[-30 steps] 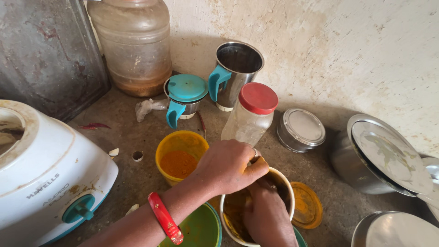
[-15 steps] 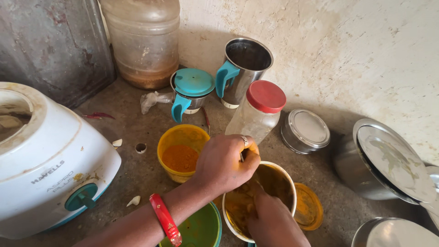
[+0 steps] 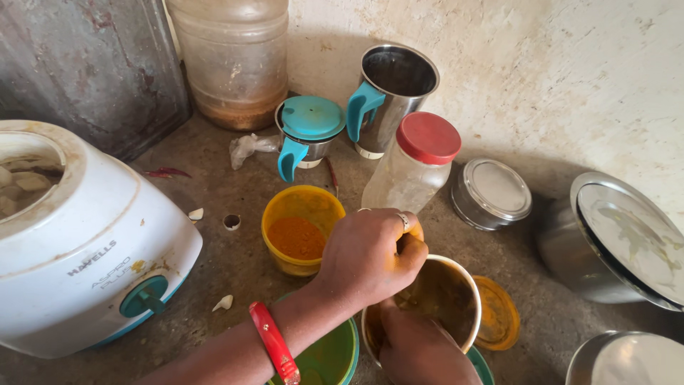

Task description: The person scoops orange spice powder from a container into a metal blender jar, handles dried red chilies on a small plate, places a plastic container on an overhead shelf, and fits the jar onto the mixer grinder base.

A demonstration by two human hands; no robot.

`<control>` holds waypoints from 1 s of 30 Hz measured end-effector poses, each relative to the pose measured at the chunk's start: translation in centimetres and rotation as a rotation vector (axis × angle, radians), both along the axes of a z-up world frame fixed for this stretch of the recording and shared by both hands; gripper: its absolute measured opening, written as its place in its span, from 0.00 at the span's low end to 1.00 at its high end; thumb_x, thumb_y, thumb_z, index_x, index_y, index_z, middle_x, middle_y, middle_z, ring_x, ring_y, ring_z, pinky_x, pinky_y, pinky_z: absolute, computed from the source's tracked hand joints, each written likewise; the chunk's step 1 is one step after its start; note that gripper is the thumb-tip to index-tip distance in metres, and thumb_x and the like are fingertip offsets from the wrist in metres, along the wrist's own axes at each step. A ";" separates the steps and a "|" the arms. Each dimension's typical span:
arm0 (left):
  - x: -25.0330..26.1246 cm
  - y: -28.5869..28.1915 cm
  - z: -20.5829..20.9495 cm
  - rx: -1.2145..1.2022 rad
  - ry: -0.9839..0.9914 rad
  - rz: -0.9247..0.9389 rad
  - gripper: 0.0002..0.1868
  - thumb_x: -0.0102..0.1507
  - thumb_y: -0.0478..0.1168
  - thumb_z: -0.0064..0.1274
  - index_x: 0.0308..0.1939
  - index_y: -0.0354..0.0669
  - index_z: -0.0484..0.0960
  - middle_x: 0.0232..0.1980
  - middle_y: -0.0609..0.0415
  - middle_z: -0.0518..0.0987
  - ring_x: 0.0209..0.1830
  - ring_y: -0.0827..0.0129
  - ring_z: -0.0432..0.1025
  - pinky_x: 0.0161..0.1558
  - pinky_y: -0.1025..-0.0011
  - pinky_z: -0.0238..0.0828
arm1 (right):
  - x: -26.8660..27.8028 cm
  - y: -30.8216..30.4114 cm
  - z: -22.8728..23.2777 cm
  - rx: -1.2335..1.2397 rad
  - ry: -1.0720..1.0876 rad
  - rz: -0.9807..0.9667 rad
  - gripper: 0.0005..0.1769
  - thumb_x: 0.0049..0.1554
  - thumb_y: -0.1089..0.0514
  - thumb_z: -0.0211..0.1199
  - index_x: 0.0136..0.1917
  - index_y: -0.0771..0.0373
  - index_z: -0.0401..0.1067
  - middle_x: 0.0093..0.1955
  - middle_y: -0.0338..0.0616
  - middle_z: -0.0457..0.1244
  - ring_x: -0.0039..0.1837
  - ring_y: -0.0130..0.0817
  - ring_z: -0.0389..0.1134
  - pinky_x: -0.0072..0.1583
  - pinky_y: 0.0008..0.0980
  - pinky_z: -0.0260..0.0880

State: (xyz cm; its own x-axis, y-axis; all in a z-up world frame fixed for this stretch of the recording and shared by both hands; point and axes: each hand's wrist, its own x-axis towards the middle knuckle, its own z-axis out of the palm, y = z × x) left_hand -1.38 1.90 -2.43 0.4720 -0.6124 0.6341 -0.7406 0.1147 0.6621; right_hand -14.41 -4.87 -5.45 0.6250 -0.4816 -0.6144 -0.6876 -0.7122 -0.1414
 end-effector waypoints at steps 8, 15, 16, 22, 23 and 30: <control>0.5 -0.3 -0.1 0.003 0.048 0.013 0.05 0.58 0.39 0.55 0.30 0.43 0.81 0.30 0.47 0.81 0.32 0.49 0.77 0.35 0.55 0.72 | -0.2 -0.7 -1.1 0.149 -0.396 -0.145 0.24 0.56 0.52 0.56 0.66 0.52 0.67 0.53 0.52 0.71 0.59 0.48 0.72 0.60 0.44 0.69; 0.7 -0.1 -0.5 -0.028 0.052 0.001 0.04 0.59 0.38 0.55 0.31 0.43 0.81 0.31 0.48 0.81 0.33 0.51 0.78 0.35 0.57 0.73 | 0.0 -0.1 -1.7 0.122 -0.509 -0.070 0.13 0.59 0.53 0.55 0.50 0.64 0.70 0.47 0.55 0.70 0.54 0.51 0.72 0.55 0.47 0.70; 0.7 -0.1 -0.5 -0.021 0.049 -0.002 0.04 0.59 0.38 0.55 0.31 0.43 0.81 0.31 0.48 0.81 0.33 0.51 0.78 0.35 0.56 0.73 | 0.0 -0.2 -1.7 0.132 -0.535 -0.036 0.13 0.58 0.54 0.55 0.52 0.64 0.70 0.47 0.55 0.70 0.54 0.51 0.72 0.56 0.47 0.69; 0.7 0.2 -0.2 -0.035 0.010 -0.003 0.04 0.60 0.39 0.55 0.31 0.44 0.81 0.31 0.49 0.81 0.33 0.51 0.78 0.36 0.56 0.73 | -0.3 -0.1 -2.1 0.042 -0.595 -0.001 0.18 0.57 0.53 0.57 0.60 0.60 0.69 0.49 0.61 0.68 0.55 0.56 0.70 0.56 0.51 0.66; 0.6 0.3 -0.1 -0.029 -0.006 0.003 0.04 0.59 0.39 0.56 0.32 0.44 0.81 0.31 0.48 0.81 0.32 0.50 0.77 0.35 0.55 0.72 | -0.2 -0.2 -2.1 0.024 -0.524 -0.045 0.17 0.58 0.51 0.58 0.59 0.59 0.70 0.49 0.60 0.70 0.56 0.55 0.71 0.58 0.50 0.67; 0.7 0.3 -0.4 -0.009 -0.012 -0.012 0.03 0.60 0.38 0.56 0.33 0.44 0.80 0.33 0.49 0.82 0.34 0.51 0.77 0.36 0.55 0.73 | -2.8 -1.1 -1.1 -0.143 -1.092 -0.225 0.25 0.50 0.68 0.59 0.62 0.64 0.74 0.50 0.55 0.73 0.56 0.44 0.75 0.56 0.38 0.71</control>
